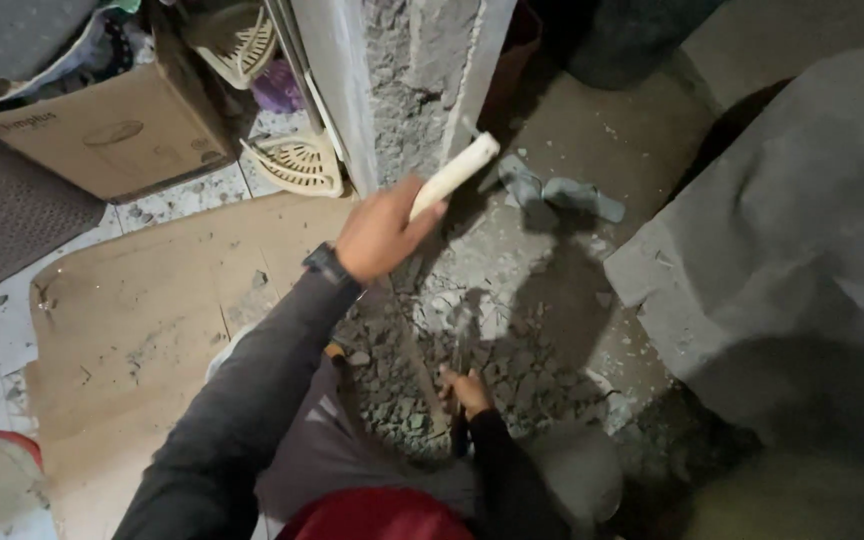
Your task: Chipping away concrete from a wall using a hammer and a chisel-like tool
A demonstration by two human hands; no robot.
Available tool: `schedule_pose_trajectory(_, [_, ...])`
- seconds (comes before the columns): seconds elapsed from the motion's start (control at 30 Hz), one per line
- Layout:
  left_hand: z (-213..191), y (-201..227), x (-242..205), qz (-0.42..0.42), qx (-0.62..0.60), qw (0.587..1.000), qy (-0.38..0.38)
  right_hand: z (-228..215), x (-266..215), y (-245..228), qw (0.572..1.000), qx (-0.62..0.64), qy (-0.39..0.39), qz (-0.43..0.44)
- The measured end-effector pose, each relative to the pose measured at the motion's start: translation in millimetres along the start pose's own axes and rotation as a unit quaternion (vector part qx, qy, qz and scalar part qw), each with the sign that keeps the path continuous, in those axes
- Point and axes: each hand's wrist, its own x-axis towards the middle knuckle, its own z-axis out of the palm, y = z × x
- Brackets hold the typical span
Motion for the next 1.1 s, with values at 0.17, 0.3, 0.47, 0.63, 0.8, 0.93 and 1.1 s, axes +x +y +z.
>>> schedule_pose_trajectory(0.17, [20, 1, 20, 0.031, 0.012, 0.996, 0.088, -2, 36, 16, 0.999, -0.024, -0.023, -0.024])
schedule_pose_trajectory(0.3, [22, 9, 20, 0.02, 0.023, 0.993, 0.114, 0, 21, -13, 0.998, -0.017, 0.02, -0.056])
schedule_pose_trajectory(0.47, [16, 6, 19, 0.059, 0.045, 0.988, 0.135, -6, -38, -80, 0.988, 0.025, 0.065, -0.135])
schedule_pose_trajectory(0.63, [12, 1, 23, 0.055, 0.065, 0.987, 0.134, -14, -101, -161, 0.954, 0.168, 0.079, -0.236])
schedule_pose_trajectory(0.8, [3, 6, 25, 0.036, 0.078, 0.989, 0.124, -10, -111, -190, 0.879, 0.307, 0.048, -0.362])
schedule_pose_trajectory(0.93, [2, 16, 26, 0.026, 0.069, 0.988, 0.132, 12, -112, -224, 0.771, 0.48, 0.045, -0.416])
schedule_pose_trajectory(1.1, [2, 15, 28, 0.018, 0.092, 0.989, 0.118, 32, -89, -259, 0.831, 0.299, 0.064, -0.465])
